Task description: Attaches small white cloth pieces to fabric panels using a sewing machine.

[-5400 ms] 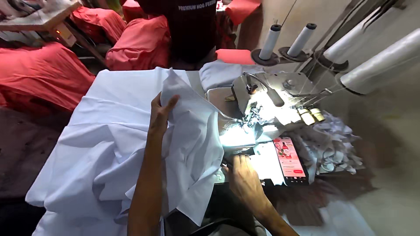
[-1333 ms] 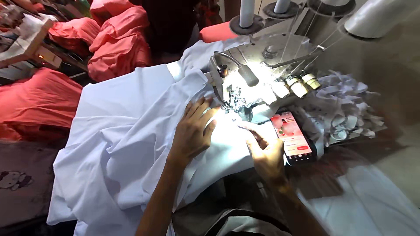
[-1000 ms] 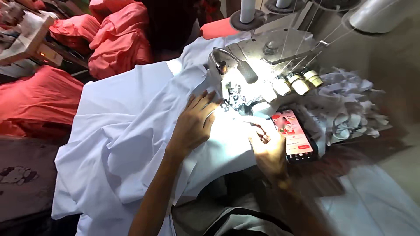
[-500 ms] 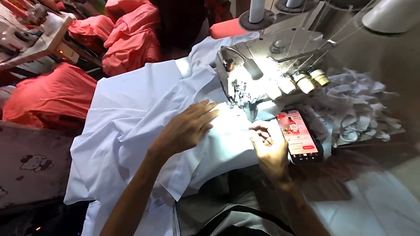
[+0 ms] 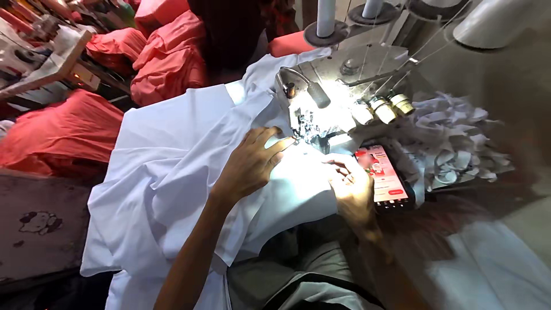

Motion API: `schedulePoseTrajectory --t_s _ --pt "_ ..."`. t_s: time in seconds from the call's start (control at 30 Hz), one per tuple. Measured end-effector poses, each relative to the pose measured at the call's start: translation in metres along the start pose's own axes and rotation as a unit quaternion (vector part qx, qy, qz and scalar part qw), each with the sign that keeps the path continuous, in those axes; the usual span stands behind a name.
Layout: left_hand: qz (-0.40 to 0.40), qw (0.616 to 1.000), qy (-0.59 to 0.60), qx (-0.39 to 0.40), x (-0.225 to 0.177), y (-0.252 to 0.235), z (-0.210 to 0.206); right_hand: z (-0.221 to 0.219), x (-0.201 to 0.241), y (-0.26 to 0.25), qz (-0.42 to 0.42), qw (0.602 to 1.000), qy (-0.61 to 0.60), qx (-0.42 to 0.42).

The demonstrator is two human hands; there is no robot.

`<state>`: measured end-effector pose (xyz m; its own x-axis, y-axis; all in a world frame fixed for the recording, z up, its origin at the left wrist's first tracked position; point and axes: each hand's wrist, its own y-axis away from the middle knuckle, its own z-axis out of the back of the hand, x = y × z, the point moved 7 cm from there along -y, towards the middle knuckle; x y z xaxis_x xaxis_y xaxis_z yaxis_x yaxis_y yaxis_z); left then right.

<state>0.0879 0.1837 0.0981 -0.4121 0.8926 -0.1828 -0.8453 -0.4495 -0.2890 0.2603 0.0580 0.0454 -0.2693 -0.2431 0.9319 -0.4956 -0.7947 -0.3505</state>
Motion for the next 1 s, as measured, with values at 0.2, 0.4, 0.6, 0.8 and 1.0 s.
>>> schedulePoseTrajectory --t_s 0.2,0.4,0.6,0.8,1.0 --pt "0.003 1.000 0.008 -0.008 -0.002 0.004 0.000 0.002 -0.003 0.006 -0.002 1.000 -0.002 0.013" --pt "-0.062 0.995 0.078 -0.007 -0.005 0.022 0.017 0.002 0.000 0.016 -0.014 1.000 -0.013 0.020" --pt "-0.102 0.989 0.031 0.106 0.002 0.070 0.025 0.005 0.000 0.018 -0.011 1.000 -0.004 0.021" --pt "-0.127 0.985 0.037 0.113 -0.001 0.069 0.021 0.002 0.002 0.018 -0.009 0.999 -0.013 0.030" --pt "-0.066 0.950 0.294 -0.086 -0.047 -0.006 0.039 0.006 0.008 0.023 -0.040 0.998 -0.032 0.021"
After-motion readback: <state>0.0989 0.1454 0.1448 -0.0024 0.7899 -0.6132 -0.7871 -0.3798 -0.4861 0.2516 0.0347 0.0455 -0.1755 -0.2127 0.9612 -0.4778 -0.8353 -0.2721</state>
